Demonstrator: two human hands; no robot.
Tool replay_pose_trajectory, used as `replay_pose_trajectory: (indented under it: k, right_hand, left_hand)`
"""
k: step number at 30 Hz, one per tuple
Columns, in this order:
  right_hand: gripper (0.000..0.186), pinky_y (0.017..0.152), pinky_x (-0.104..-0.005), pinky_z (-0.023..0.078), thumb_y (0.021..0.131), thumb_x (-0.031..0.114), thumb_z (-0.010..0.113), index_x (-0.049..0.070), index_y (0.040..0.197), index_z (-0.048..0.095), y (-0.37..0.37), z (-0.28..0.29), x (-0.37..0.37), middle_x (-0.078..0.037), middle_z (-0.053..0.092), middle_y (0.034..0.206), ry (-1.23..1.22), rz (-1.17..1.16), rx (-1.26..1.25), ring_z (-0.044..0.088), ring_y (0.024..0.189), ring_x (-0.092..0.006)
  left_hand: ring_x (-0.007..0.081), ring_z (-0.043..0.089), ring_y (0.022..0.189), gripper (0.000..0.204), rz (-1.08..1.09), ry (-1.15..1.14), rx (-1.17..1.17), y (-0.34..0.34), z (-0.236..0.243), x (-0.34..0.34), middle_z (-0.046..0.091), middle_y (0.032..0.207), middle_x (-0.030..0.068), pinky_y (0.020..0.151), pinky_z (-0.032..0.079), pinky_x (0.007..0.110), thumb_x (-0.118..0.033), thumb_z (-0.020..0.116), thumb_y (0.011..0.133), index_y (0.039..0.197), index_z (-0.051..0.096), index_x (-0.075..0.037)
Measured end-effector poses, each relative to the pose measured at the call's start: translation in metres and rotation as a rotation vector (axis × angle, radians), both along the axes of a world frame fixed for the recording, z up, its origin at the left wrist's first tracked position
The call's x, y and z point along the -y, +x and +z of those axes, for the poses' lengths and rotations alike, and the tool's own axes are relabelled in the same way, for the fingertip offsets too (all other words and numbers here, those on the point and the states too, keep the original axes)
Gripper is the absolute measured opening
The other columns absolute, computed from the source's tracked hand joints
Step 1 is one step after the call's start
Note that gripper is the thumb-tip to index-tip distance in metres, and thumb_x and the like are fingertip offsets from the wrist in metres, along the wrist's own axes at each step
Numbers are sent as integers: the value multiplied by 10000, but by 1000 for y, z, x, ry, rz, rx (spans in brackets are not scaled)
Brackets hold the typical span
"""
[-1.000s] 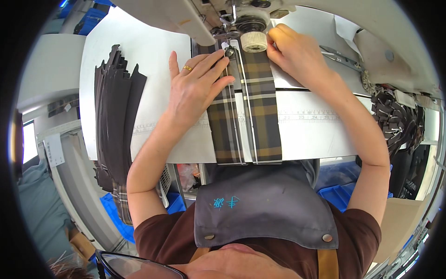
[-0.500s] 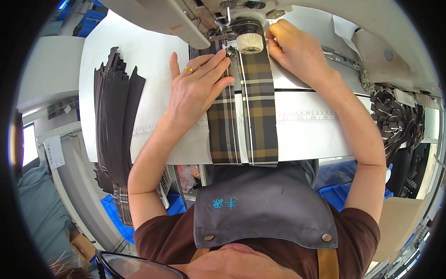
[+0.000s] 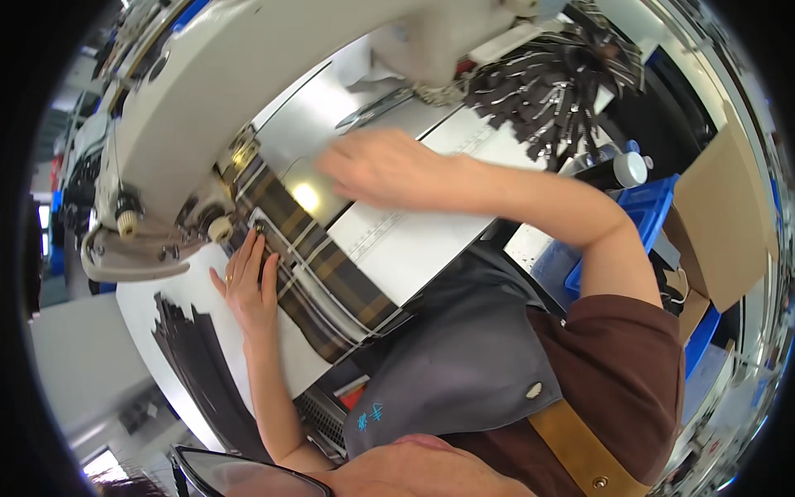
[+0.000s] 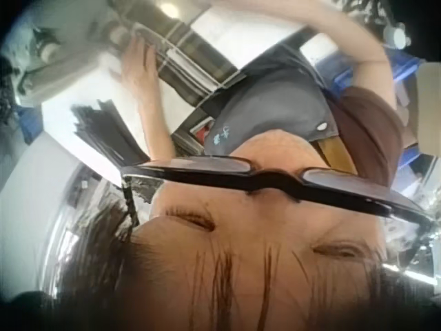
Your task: The person sews zippers onto plaid fabric pieces using a sewing machine. They align the zipper with the fabric edge, guide it under the needle, and stitch along the length. The person repeats this process for multiple fabric pieces, occasionally trimming threads and moving finished items aside.
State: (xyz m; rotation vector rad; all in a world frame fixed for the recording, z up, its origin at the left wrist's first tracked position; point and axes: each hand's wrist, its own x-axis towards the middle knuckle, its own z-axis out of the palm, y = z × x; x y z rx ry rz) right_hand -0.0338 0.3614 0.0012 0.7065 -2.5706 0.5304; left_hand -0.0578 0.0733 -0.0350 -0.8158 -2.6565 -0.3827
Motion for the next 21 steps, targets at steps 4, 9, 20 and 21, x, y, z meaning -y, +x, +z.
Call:
replay_pose_trajectory:
  k: [4,9,20,21]
  right_hand:
    - [144,704,-356,523,772,88,609,87,911,649,74,11,-100,-70,625,880,214,-295,-34,618,825,-257]
    - [328,833,-335,496,817,-40,516,96,1085,647,89,41,-227,-58,554,1259,44,-801,36,592,1020,-300]
    - [339,798,-309,539,739,-74,574,7,1058,653,100,78,-122,-149,666,1069,9,-202,-214,662,948,-270]
    - [348,752,-338,557,691,-63,612,20,1026,655,99,68,-94,-169,663,1043,-88,-80,-227,669,905,-301]
  left_hand:
    - [175,572,1075,277,5,40,22,2,1,0,636,1176,-16,1105,129,515,-234,662,841,1085,680,-104]
    - [193,571,1084,246,-11,56,64,1,7,-1,632,1193,7,1098,151,523,-191,619,876,1089,676,-83]
    - [235,555,1158,414,-311,378,398,52,58,-63,612,1218,107,1089,223,460,-117,708,788,1184,607,-49]
    - [243,545,1171,437,-346,590,541,64,71,-91,610,1217,116,1084,242,433,-112,714,784,1198,594,-37]
